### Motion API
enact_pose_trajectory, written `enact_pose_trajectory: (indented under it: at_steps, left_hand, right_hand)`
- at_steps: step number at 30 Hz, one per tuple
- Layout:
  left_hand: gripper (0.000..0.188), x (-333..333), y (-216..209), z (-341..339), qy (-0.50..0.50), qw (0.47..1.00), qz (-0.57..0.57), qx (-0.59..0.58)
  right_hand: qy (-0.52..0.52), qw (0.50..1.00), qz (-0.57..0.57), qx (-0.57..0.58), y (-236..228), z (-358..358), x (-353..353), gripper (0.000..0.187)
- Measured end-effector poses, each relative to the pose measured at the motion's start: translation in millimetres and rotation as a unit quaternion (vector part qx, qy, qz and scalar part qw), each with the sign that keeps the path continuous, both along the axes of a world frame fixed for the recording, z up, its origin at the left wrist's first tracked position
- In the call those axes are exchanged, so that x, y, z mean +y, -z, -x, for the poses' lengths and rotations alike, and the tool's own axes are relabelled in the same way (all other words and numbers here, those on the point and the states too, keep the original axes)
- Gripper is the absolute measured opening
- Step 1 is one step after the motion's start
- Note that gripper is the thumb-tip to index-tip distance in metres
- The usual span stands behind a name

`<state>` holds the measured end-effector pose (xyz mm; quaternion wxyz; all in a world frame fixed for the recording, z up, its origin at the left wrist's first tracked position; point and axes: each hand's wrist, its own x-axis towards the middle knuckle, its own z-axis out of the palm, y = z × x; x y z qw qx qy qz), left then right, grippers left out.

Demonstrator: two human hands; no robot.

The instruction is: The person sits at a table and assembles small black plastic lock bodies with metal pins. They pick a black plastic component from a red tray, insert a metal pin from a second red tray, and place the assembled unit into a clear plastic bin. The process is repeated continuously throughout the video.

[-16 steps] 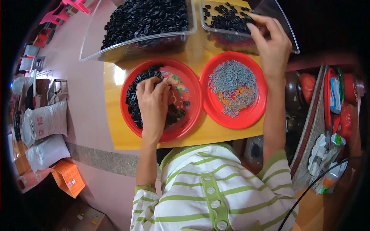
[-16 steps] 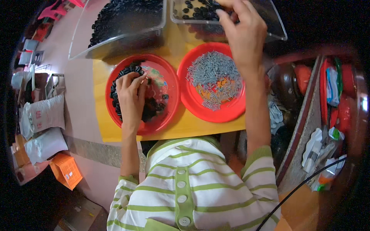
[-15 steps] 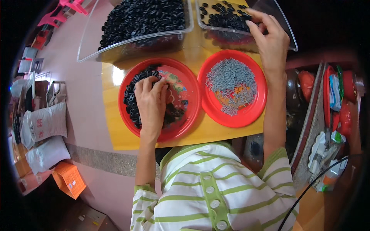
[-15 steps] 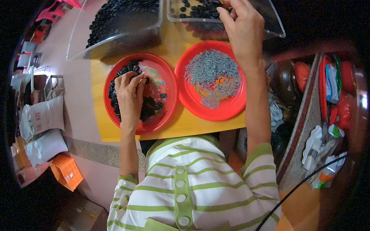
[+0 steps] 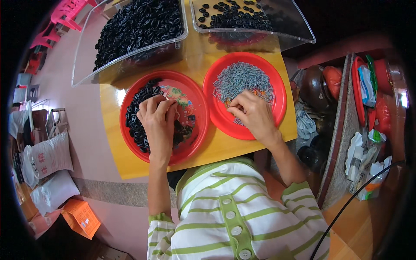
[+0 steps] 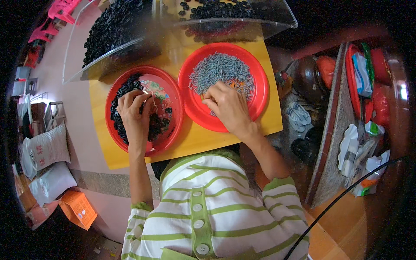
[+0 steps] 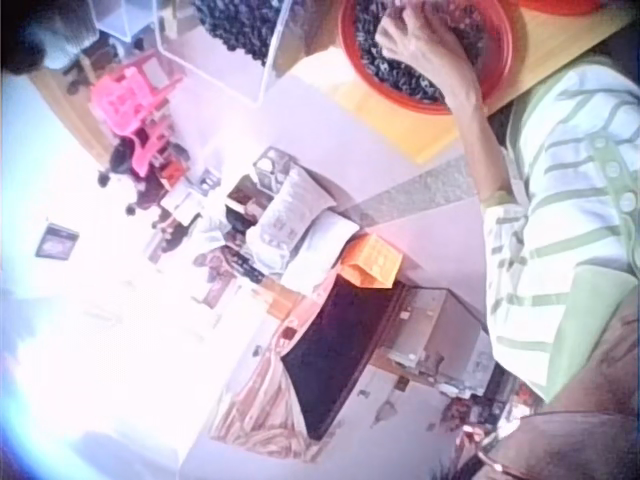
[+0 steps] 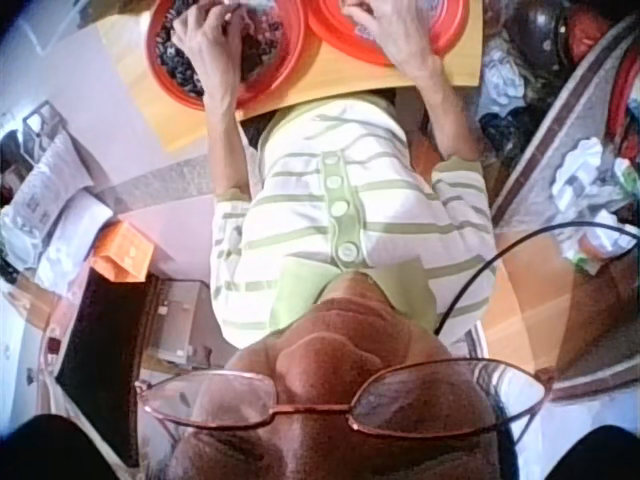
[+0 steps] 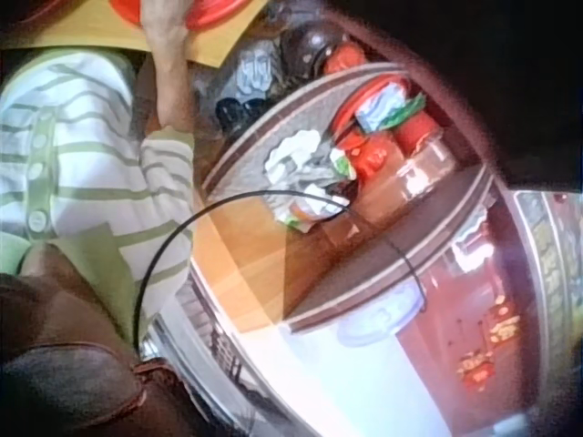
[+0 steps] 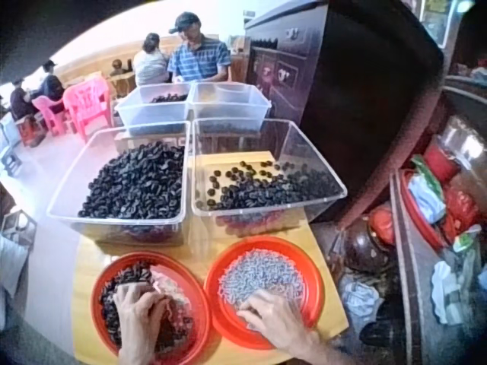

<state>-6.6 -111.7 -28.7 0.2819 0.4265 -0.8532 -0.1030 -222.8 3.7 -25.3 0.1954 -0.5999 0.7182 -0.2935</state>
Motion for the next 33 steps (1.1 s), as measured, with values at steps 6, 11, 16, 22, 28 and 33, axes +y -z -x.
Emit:
enact_pose_trajectory:
  at_steps: [6, 11, 16, 22, 28, 33]
  left_hand:
    - [0.014, 43, -17, 2, 0.063, 0.95, -0.229, 0.202]
    - [0.017, 75, -8, 1, 0.092, 0.935, -0.247, 0.238]
    - [0.014, 92, -2, 1, 0.066, 0.859, -0.397, 0.316]
    - [0.012, 99, 1, 2, 0.093, 0.857, -0.397, 0.314]
    - [0.013, 107, 1, -2, 0.113, 0.868, -0.385, 0.293]
    - [0.013, 107, -2, -3, 0.094, 0.842, -0.419, 0.325]
  right_hand:
    - [0.017, 0.999, 0.0, 0.052, 8, -6, 2, 0.011]
    - [0.01, 0.998, -0.011, 0.053, 5, -10, 3, 0.008]
    - [0.03, 0.99, 0.021, -0.137, 3, -3, 14, 0.009]
    - [0.003, 0.999, 0.032, -0.032, -2, 2, 21, 0.011]
    - [-0.034, 0.999, 0.017, 0.02, 5, -12, 20, 0.014]
    - [-0.015, 0.998, -0.012, 0.061, 7, -10, 9, 0.016]
